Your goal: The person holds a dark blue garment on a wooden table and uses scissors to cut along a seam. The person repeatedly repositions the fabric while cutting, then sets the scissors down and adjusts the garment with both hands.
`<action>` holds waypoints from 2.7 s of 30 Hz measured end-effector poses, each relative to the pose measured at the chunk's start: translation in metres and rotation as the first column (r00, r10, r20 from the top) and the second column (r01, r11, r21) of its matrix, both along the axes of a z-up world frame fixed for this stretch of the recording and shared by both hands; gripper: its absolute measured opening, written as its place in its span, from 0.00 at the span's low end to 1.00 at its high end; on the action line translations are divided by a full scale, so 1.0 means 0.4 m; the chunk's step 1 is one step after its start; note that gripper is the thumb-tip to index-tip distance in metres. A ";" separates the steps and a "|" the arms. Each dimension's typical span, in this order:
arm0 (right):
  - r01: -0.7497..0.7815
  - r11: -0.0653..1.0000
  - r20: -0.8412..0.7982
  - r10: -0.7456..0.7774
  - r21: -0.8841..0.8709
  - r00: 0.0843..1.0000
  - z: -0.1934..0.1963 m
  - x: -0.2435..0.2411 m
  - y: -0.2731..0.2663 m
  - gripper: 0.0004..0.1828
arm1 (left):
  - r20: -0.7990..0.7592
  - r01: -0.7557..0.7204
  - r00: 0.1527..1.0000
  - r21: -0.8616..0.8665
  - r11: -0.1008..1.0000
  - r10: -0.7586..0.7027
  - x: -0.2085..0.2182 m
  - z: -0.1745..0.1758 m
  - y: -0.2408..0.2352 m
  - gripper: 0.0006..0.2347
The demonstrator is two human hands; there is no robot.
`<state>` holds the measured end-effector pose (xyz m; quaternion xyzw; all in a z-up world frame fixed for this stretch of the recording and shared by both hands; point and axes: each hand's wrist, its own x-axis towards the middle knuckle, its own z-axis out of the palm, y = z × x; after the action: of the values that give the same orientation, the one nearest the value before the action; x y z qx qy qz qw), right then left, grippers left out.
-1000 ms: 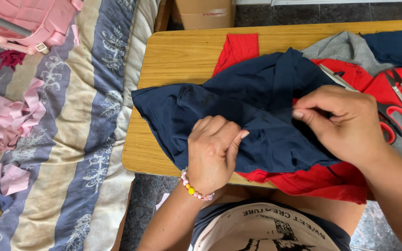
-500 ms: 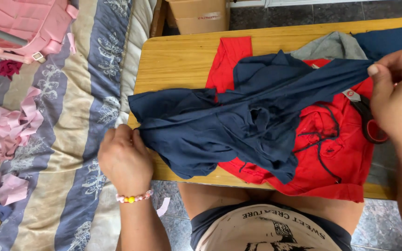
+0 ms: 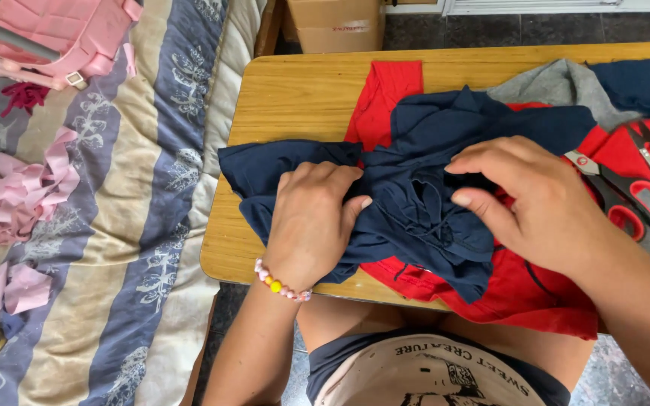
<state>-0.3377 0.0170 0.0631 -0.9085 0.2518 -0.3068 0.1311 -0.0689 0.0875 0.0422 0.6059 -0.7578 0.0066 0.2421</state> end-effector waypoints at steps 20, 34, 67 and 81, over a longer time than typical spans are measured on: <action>0.223 0.938 0.269 -0.294 0.266 0.917 0.005 -0.054 -0.021 0.05 | -0.887 0.519 0.392 -0.004 0.855 -0.243 0.014 0.050 -0.024 0.14; -0.361 0.809 -0.004 0.406 -0.465 0.914 0.103 0.132 0.104 0.12 | -0.924 0.837 -0.331 -0.194 0.511 0.192 -0.154 -0.090 -0.142 0.45; 0.300 0.949 0.147 -0.312 0.098 0.939 -0.024 -0.072 0.034 0.11 | -0.721 0.671 -0.547 -0.075 0.737 0.425 -0.087 -0.023 -0.119 0.52; 0.438 0.886 -0.072 -0.452 -0.153 0.889 -0.071 -0.139 -0.040 0.17 | 0.139 0.144 0.984 -0.252 0.957 -0.112 0.091 0.048 -0.098 0.22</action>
<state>-0.3932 0.0011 0.0347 -0.8480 0.4393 -0.2961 -0.0168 -0.0325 0.0485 0.0616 0.5167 -0.8015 0.1279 0.2726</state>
